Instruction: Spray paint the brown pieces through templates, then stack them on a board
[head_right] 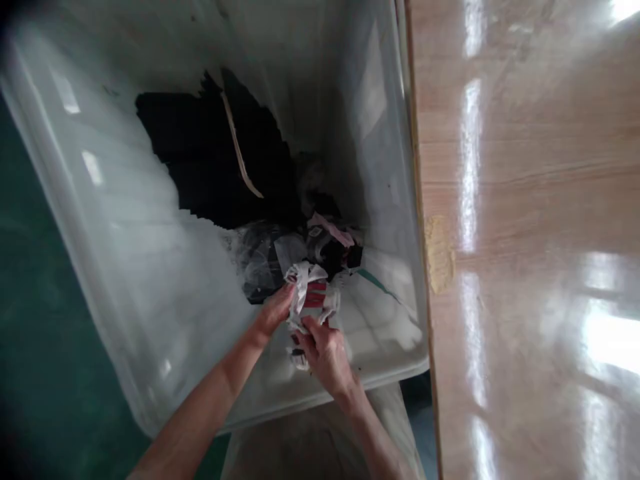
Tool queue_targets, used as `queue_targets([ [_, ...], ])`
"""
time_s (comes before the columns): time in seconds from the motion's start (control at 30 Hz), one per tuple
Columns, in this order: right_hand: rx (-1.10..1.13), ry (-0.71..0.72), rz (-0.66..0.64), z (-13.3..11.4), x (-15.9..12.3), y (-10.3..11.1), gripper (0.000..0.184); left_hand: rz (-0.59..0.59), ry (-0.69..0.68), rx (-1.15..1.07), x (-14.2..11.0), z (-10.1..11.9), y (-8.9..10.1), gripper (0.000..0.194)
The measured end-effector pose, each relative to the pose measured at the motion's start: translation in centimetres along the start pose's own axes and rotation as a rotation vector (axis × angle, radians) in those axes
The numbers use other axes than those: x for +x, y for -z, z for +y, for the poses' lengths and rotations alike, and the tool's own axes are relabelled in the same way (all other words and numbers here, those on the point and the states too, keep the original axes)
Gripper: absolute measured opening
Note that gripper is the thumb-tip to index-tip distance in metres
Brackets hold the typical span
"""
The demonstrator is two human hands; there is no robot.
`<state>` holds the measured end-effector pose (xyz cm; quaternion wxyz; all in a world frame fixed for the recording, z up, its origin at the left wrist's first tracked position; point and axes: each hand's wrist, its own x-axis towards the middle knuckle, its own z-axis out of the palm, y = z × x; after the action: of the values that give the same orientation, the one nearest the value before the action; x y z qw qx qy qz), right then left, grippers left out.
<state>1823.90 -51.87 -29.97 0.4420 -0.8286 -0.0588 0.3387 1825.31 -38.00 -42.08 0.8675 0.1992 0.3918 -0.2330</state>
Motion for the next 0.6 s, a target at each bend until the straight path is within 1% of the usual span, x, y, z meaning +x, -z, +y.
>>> queue_targets([
  [0.03,-0.038,-0.024,-0.090,-0.2,-0.1,-0.3,0.018,-0.013,0.063,-0.043,-1.7,0.1,-0.1,0.038],
  [0.1,-0.134,-0.040,-0.246,-0.5,-0.3,-1.2,0.015,-0.059,0.158,-0.009,-4.8,0.3,-0.3,0.047],
  [0.13,-0.156,-0.065,-0.316,-0.7,-0.4,-1.7,0.014,-0.065,0.178,0.000,-6.2,0.3,-0.3,0.047],
  [0.17,-0.146,-0.103,-0.380,-0.8,-0.4,-2.3,0.014,-0.035,0.149,0.007,-7.4,0.3,-0.2,0.043],
  [0.2,-0.114,-0.147,-0.440,-0.8,-0.4,-2.9,0.012,0.020,0.095,0.016,-8.6,0.3,-0.1,0.037],
  [0.27,0.001,-0.224,-0.564,-0.3,-0.2,-4.2,0.006,0.172,-0.035,0.001,-10.7,0.5,0.5,0.029],
  [0.3,0.067,-0.247,-0.622,0.1,0.1,-4.8,0.006,0.259,-0.101,-0.012,-11.7,0.7,1.0,0.028],
  [0.37,0.172,-0.271,-0.702,1.5,1.3,-5.8,0.013,0.435,-0.217,0.005,-13.9,0.9,2.2,0.029],
  [0.43,0.259,-0.309,-0.730,2.9,3.0,-6.6,0.020,0.602,-0.283,0.172,-16.3,0.8,3.5,0.032],
  [0.5,0.320,-0.344,-0.743,3.9,5.0,-7.4,0.026,0.704,-0.254,0.437,-18.4,0.0,4.6,0.040],
  [0.53,0.346,-0.356,-0.759,4.1,5.8,-7.8,0.028,0.724,-0.238,0.590,-19.2,-0.6,5.1,0.044],
  [0.6,0.393,-0.372,-0.811,3.7,6.7,-8.8,0.031,0.739,-0.251,0.888,-20.4,-2.0,5.7,0.049],
])
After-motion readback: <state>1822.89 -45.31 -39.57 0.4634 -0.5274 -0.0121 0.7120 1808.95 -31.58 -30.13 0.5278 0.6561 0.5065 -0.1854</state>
